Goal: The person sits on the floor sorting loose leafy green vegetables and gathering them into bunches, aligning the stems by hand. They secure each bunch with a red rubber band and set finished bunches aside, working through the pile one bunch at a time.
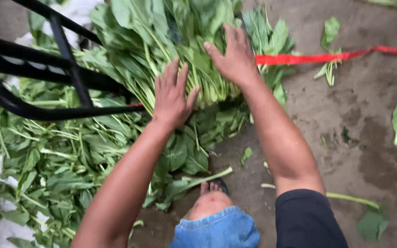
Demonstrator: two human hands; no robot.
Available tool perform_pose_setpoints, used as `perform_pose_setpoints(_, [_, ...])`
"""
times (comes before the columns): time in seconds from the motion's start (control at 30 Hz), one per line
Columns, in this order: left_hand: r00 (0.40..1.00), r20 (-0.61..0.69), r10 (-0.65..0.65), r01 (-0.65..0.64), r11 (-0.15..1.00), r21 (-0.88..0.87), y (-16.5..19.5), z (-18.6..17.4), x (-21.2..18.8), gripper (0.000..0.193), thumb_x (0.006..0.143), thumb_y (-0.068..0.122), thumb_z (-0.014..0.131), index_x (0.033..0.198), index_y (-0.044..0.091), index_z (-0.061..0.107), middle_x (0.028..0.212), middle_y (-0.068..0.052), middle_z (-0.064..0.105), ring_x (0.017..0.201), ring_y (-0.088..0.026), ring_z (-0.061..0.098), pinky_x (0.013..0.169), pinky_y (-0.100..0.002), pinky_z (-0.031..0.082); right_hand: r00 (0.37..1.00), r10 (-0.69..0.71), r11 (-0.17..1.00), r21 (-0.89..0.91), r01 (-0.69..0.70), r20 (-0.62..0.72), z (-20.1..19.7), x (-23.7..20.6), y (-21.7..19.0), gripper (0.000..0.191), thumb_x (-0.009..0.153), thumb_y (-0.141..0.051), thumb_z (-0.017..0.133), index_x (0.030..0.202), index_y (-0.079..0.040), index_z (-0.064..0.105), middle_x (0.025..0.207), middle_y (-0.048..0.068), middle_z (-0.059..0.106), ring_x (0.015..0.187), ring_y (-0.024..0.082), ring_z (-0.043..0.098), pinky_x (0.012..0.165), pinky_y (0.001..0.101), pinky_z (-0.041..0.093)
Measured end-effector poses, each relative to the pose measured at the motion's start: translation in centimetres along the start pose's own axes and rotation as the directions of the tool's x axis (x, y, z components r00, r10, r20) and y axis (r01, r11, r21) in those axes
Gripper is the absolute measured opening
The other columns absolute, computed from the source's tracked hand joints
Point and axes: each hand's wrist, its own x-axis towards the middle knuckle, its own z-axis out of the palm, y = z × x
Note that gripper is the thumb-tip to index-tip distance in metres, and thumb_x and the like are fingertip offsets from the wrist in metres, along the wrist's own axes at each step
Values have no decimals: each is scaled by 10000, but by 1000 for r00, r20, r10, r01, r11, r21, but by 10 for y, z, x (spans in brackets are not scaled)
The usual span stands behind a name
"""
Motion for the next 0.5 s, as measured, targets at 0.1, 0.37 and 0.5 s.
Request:
perform_pose_setpoints(0.1, [994, -109, 33, -49, 988, -145, -17, -27, -34, 618, 1019, 322, 692, 1509, 42, 440, 1637, -205, 345, 1482, -434, 398, 1208, -537, 381, 994, -40, 999, -28, 37, -101, 43, 12, -13, 837, 1037, -605, 625, 1597, -53, 338, 1576, 316, 300, 1451, 497, 319, 1191, 540, 312])
perform_pose_setpoints(0.37, [959, 215, -183, 231, 948, -220, -78, -130, -220, 570, 960, 348, 652, 1438, 71, 509, 1524, -188, 503, 1342, -401, 533, 1068, -477, 478, 1000, -21, 989, -148, 19, -14, 109, 24, 7, 787, 1018, -646, 551, 1555, -79, 461, 1686, 231, 302, 1586, 405, 226, 1338, 499, 174])
perform_pose_setpoints(0.5, [799, 340, -496, 549, 832, -77, -149, -213, -335, 584, 948, 421, 627, 1458, 156, 525, 1433, -188, 565, 1282, -392, 557, 1054, -492, 466, 997, -77, 985, -156, 76, -1, 83, 38, -8, 732, 1005, -587, 568, 1513, -66, 492, 1596, 215, 380, 1494, 374, 310, 1263, 474, 237])
